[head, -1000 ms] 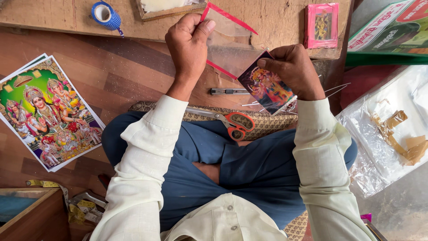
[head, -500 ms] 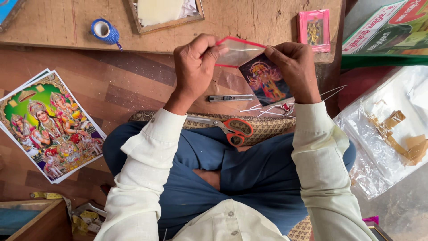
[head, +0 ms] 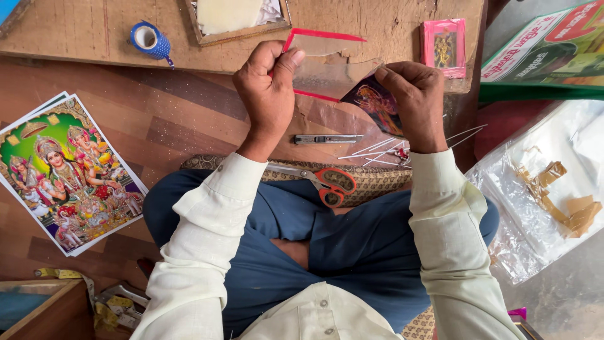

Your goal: The person assembles a small religious card by inserting a printed image into a plastic sleeve and attaching a red ribbon. They use a utility knife to trim a backing material and a ruler to measure it. The person handles the card, ribbon, and tools while sitting on the floor.

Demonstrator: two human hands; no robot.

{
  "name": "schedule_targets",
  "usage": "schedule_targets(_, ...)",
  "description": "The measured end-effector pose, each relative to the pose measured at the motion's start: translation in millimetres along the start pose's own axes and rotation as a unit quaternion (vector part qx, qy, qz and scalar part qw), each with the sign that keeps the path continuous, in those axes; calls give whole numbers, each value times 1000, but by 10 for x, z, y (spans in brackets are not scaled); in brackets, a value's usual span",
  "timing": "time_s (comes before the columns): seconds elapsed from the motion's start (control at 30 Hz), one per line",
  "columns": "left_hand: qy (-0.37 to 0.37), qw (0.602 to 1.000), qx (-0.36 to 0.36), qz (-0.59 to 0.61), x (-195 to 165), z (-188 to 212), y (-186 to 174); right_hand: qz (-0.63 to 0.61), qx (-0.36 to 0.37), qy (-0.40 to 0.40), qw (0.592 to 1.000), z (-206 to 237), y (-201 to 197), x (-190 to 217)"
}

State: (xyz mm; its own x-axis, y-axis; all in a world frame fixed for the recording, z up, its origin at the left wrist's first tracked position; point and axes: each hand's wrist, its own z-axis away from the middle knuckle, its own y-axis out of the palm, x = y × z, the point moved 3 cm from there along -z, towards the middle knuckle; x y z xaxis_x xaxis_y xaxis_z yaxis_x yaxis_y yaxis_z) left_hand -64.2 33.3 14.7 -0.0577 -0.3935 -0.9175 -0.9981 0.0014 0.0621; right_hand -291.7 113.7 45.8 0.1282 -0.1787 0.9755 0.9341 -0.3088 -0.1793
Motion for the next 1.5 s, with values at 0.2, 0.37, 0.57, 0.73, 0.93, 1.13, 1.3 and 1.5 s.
schedule_targets(0.2, 16, 999, -37, -29, 9, -33, -48, 7, 27, -15, 1000, 23, 30, 30)
schedule_targets(0.37, 8, 998, -49, -38, 16, -61, -96, 22, 36, -17, 999, 59, 37, 19)
schedule_targets(0.57, 19, 997, -59, -45, 17, -37, -135, 38, 36, -19, 998, 90, 51, 12)
schedule_targets(0.73, 18, 997, -56, -46, 30, -79, -160, 53, 28, -23, 998, 116, 60, 25)
schedule_targets(0.93, -2, 1000, -1, -19, -1, -21, -82, 32, 51, 19, 998, 76, 59, 24)
schedule_targets(1.13, -153, 985, 31, 74, 405, 45, -28, 178, 82, -6, 981, 31, -91, 15)
schedule_targets(1.3, -258, 964, 17, 63, 851, -17, 128, 215, 147, 61, 964, 8, -293, -105)
schedule_targets(1.5, -75, 967, -13, -244, 547, -27, 329, 239, 132, 43, 961, -76, -498, -238)
